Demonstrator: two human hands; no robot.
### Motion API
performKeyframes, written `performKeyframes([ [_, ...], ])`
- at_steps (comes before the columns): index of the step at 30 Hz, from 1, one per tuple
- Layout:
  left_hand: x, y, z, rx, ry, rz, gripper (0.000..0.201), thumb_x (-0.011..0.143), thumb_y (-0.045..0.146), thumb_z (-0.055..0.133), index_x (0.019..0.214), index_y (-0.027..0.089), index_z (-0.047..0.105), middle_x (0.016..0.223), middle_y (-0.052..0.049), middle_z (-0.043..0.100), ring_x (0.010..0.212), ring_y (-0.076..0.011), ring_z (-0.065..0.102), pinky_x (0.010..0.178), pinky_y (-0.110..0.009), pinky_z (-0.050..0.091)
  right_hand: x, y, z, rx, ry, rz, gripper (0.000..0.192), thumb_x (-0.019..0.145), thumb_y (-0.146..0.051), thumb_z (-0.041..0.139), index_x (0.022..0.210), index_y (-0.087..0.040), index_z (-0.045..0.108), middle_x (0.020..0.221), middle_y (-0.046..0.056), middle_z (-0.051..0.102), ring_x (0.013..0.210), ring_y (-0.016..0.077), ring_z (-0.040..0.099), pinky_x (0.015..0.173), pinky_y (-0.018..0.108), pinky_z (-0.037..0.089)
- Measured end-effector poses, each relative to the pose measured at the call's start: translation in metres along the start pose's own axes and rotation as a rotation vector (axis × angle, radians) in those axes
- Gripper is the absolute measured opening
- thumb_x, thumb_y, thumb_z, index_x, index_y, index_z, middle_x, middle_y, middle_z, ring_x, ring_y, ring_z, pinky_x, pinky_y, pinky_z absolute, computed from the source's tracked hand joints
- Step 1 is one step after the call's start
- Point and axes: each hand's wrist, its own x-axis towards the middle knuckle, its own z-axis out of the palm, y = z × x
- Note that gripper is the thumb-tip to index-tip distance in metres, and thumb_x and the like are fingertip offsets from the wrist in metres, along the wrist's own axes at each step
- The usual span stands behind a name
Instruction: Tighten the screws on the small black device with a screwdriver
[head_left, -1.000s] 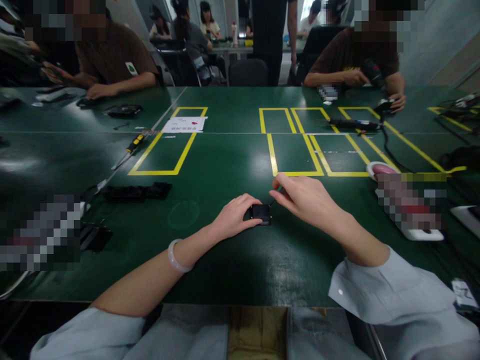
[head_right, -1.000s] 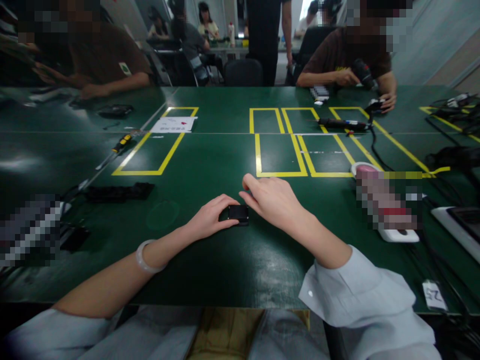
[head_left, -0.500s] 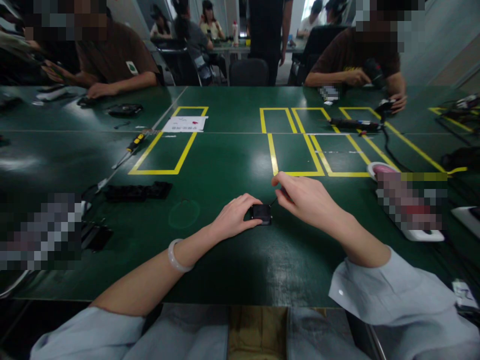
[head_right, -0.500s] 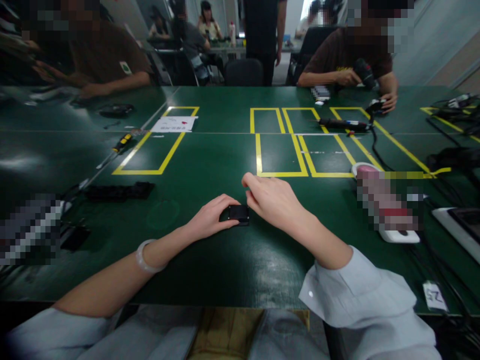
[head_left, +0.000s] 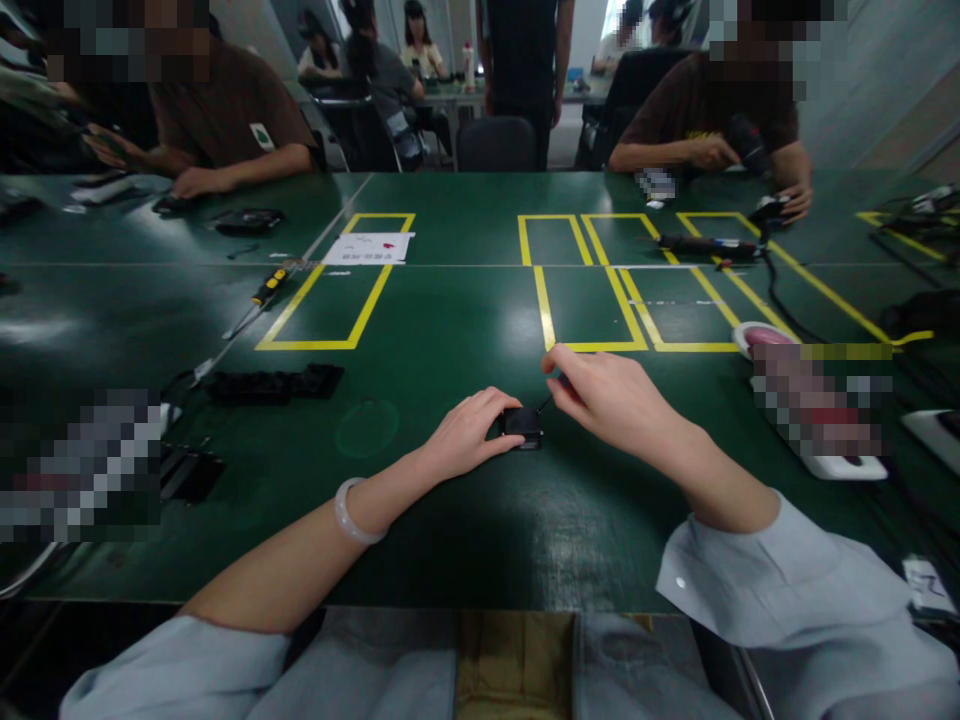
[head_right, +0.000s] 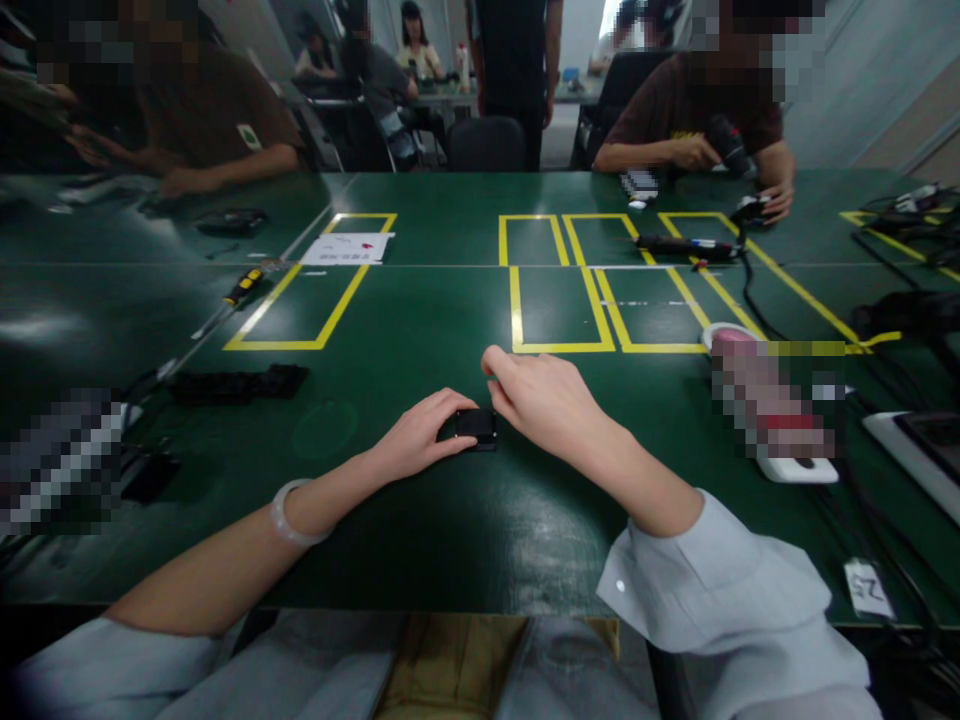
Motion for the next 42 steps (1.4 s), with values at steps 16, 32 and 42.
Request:
performKeyframes([
  [16, 0.0001, 0.0022, 0.0006, 0.066, 0.016, 0.010, 0.035, 0.090, 0.045, 0.057, 0.114, 0.020, 0.053, 0.109, -0.006, 0.060, 0.100, -0.0226, 0.058, 0.086, -0.036, 0.046, 0.0006, 0.0011, 0.0010, 0.001, 0.003, -0.015, 0.018, 0.093, -0.026, 0.039, 0.107, -0.020, 0.050, 0.084, 0.003, 0.070, 0.071, 0.0175, 0.064, 0.057, 0.026, 0.030],
  [32, -0.0002, 0.0002, -0.0001, 0.064, 0.017, 0.013, 0.035, 0.090, 0.045, 0.057, 0.116, 0.022, 0.054, 0.111, -0.006, 0.059, 0.101, -0.0219, 0.058, 0.087, -0.036, 0.046, 0.0003, 0.0030, 0.0018, -0.001, -0.008, -0.006, 0.018, 0.094, -0.026, 0.038, 0.105, -0.020, 0.051, 0.080, 0.003, 0.069, 0.068, 0.0171, 0.063, 0.056, 0.026, 0.028],
  [42, -0.0004, -0.0032, 0.0038, 0.054, 0.040, 0.022, 0.037, 0.089, 0.045, 0.058, 0.117, 0.022, 0.054, 0.111, -0.006, 0.060, 0.101, -0.0223, 0.059, 0.086, -0.036, 0.047, 0.0002, 0.0019, 0.0034, 0.046, 0.027, -0.040, 0.019, 0.090, -0.021, 0.042, 0.108, -0.019, 0.049, 0.087, 0.003, 0.069, 0.073, 0.0170, 0.064, 0.059, 0.026, 0.032],
])
